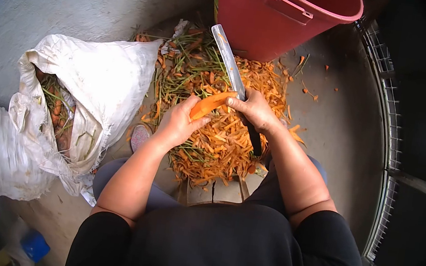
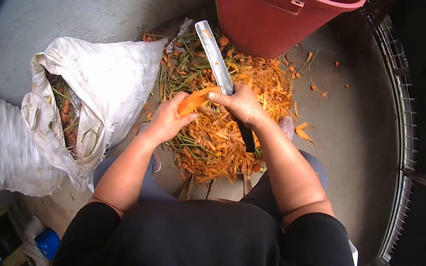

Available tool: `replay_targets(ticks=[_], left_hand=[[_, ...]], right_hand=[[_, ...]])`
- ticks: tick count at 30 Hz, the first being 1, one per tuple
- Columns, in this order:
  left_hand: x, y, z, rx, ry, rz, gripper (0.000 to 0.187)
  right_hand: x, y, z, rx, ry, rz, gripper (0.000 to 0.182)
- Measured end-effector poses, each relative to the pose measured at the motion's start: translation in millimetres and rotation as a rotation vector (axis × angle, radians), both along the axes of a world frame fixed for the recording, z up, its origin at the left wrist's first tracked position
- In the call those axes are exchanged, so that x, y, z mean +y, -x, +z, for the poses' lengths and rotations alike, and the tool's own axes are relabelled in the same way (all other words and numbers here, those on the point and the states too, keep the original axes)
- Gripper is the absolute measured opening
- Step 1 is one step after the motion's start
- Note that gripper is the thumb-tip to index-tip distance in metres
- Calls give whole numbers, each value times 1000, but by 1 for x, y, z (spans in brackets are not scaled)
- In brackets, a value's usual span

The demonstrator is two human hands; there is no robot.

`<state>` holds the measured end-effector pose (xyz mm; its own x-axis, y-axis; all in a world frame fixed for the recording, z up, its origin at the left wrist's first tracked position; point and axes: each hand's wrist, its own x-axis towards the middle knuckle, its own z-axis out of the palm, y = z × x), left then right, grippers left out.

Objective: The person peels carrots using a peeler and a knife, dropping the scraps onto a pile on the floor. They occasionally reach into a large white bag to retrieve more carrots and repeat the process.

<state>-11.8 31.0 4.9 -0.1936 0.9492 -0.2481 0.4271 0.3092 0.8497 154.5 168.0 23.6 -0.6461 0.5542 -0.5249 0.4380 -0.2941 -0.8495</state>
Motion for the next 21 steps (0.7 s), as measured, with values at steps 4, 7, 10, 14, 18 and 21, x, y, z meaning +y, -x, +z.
replay_targets(ticks=[4, 7, 10, 14, 18, 21], left_hand=[[2, -2, 9, 184, -53, 6, 34], [1, -2, 9, 266, -126, 1, 34], [1, 2, 4, 391, -241, -21, 37], [1, 3, 2, 465, -280, -20, 39], [1, 2, 1, 492, -325, -6, 40], [2, 1, 5, 468, -281, -19, 40]], right_hand=[[2, -1, -5, -74, -40, 1, 66], [3, 0, -8, -69, -39, 46, 69], [1, 1, -5, -81, -49, 86, 71], [0, 1, -9, -91, -63, 97, 72], [-2, 0, -12, -50, -69, 114, 69], [-3, 0, -17, -51, -43, 127, 65]])
